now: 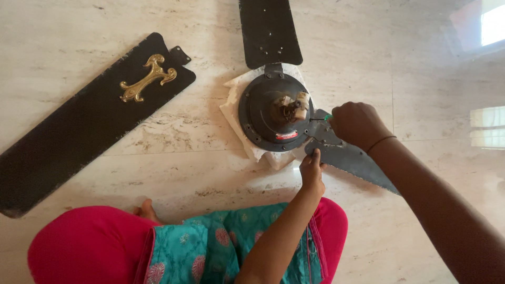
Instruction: The person sits on the floor and uses a screwdriver to attach a fan blade to the motor housing. They align the blade, insert screws, and tighten them to secure the blade in place.
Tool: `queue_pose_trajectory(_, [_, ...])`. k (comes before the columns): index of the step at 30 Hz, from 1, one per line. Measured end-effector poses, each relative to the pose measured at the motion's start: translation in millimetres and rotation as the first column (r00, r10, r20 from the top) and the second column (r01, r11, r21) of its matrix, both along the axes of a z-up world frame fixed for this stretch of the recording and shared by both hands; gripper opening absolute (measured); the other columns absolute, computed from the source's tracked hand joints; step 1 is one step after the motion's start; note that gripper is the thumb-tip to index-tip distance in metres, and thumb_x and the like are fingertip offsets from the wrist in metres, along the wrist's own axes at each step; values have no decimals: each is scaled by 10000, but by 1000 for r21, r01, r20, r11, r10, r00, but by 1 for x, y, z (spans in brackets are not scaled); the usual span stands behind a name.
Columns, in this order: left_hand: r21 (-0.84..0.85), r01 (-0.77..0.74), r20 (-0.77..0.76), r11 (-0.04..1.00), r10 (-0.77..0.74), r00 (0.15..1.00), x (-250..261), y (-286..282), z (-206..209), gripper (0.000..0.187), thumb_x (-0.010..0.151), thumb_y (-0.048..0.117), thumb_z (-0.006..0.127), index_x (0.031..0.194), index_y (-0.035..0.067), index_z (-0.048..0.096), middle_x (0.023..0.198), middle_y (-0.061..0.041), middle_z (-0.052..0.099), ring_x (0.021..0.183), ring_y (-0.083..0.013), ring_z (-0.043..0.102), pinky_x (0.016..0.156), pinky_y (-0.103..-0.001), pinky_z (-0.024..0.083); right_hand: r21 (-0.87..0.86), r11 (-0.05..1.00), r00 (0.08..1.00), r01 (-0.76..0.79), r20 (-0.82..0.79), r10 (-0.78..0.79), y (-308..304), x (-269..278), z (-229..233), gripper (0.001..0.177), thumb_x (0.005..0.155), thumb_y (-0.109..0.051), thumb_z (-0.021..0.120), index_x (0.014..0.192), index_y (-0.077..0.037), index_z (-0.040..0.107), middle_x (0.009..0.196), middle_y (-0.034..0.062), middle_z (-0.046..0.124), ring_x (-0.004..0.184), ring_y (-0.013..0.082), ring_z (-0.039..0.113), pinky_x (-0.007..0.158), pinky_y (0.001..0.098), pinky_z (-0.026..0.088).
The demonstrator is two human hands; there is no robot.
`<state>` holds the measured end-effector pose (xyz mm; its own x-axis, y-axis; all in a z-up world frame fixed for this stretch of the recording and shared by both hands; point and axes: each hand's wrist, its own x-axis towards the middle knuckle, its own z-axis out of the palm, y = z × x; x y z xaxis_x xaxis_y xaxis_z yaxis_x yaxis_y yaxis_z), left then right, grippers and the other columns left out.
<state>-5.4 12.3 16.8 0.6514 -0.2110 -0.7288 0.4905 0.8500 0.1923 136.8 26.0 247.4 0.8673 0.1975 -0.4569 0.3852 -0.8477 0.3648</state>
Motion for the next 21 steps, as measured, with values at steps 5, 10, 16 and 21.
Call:
queue_pose_trajectory(5, [-6, -17, 8, 1000, 17, 1000, -1, -5, -6, 436, 951, 396, 706, 1245, 80, 647, 1179, -19, 658, 1027, -147, 596, 905, -353, 508, 37, 995, 996, 89, -25, -88, -3, 11, -11, 373, 960, -366, 615, 790, -63, 750, 778, 190, 735, 762, 367, 728, 722, 484, 594])
queue_pose_trajectory(10, [2, -1, -8, 1000, 1, 1000, -2, -4, -5, 434, 967, 397, 705, 1240, 64, 649, 1138, -16, 641, 973, -142, 577, 903, -345, 526, 80, 965, 966, 251, -78, -245, -16, 16, -20, 552, 1047, -429, 566, 755, 2, 750, 751, 228, 724, 734, 379, 736, 742, 493, 605])
queue_pose_trajectory(16, [-32, -48, 20, 998, 49, 999, -2, -2, -2, 406, 952, 374, 706, 1252, 107, 647, 1117, 13, 633, 946, -111, 564, 833, -319, 481, 305, 932, 972, 196, 65, -226, -10, -14, -3, 424, 967, -387, 637, 771, -26, 745, 788, 224, 714, 756, 416, 696, 746, 521, 563])
queue_pose_trajectory(21, [20, -30, -6, 999, 30, 1000, 3, -10, -12, 416, 946, 356, 724, 1237, 66, 651, 1086, 15, 647, 898, -109, 552, 797, -303, 510, 436, 878, 937, 198, 178, -300, 11, -46, 32, 360, 994, -370, 620, 887, -55, 759, 822, 198, 727, 788, 413, 700, 713, 521, 557])
